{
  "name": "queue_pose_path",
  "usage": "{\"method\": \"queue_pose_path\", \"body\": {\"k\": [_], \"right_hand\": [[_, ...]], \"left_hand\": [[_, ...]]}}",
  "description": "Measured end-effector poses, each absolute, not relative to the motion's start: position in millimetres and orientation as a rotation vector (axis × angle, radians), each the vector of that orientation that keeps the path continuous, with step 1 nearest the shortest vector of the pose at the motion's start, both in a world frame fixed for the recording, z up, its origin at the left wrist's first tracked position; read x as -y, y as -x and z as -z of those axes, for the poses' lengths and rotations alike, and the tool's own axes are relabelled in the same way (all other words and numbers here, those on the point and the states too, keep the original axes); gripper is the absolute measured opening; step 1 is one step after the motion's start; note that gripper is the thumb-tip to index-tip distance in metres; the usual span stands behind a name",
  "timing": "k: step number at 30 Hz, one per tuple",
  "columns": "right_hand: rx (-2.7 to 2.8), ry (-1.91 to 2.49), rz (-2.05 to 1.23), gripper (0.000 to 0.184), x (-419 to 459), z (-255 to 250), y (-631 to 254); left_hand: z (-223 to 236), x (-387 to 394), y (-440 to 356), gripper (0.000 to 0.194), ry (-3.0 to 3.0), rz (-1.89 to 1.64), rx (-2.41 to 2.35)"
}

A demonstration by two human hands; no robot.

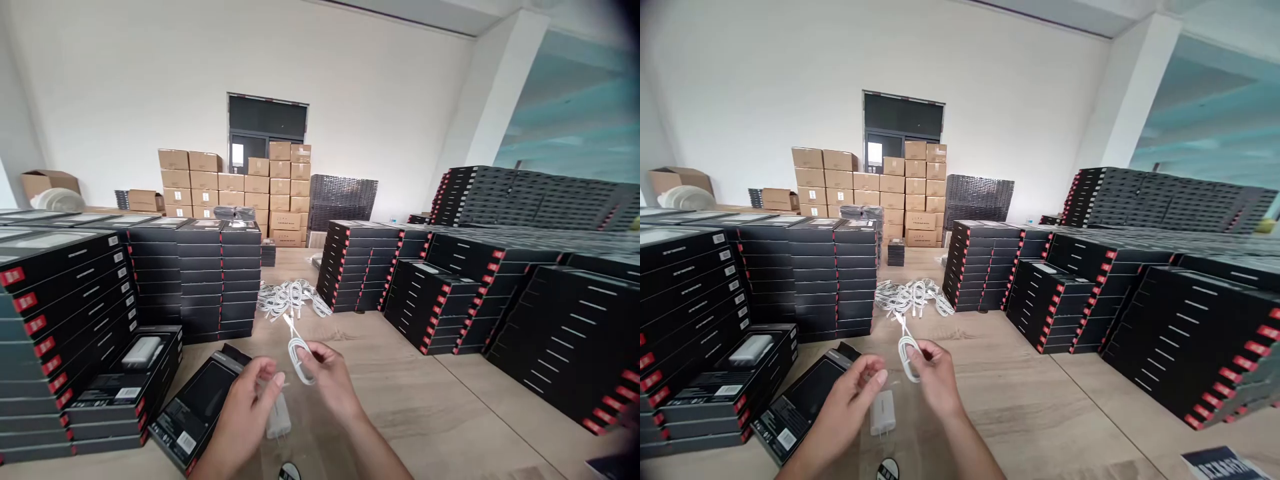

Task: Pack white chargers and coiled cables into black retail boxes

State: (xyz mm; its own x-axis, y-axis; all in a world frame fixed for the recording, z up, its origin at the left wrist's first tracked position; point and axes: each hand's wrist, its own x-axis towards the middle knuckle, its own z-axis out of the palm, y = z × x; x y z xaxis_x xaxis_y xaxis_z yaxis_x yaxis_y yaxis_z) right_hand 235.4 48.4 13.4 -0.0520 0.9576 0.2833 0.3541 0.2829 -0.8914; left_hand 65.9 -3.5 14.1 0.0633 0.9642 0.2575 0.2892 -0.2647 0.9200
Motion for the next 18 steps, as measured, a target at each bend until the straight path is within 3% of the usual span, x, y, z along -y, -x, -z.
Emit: {"method": "queue_pose_path", "body": {"k": [6,12,18], "right_hand": [[1.418,0.881,-1.224,0.036,-14,-34,-203],[1.391,0.884,-1.236,0.036,-17,-39,-212],[1.193,0.919,-1.215,0.034,-22,-30,-215]], "left_hand": [[-22,5,-64,0.035,-1.522,-1.258,-1.088],[-21,6,-57,0.029,-1.77,-1.185,-1.205],[-22,9,-65,0.035,-1.464,-1.07,-0.997]]}}
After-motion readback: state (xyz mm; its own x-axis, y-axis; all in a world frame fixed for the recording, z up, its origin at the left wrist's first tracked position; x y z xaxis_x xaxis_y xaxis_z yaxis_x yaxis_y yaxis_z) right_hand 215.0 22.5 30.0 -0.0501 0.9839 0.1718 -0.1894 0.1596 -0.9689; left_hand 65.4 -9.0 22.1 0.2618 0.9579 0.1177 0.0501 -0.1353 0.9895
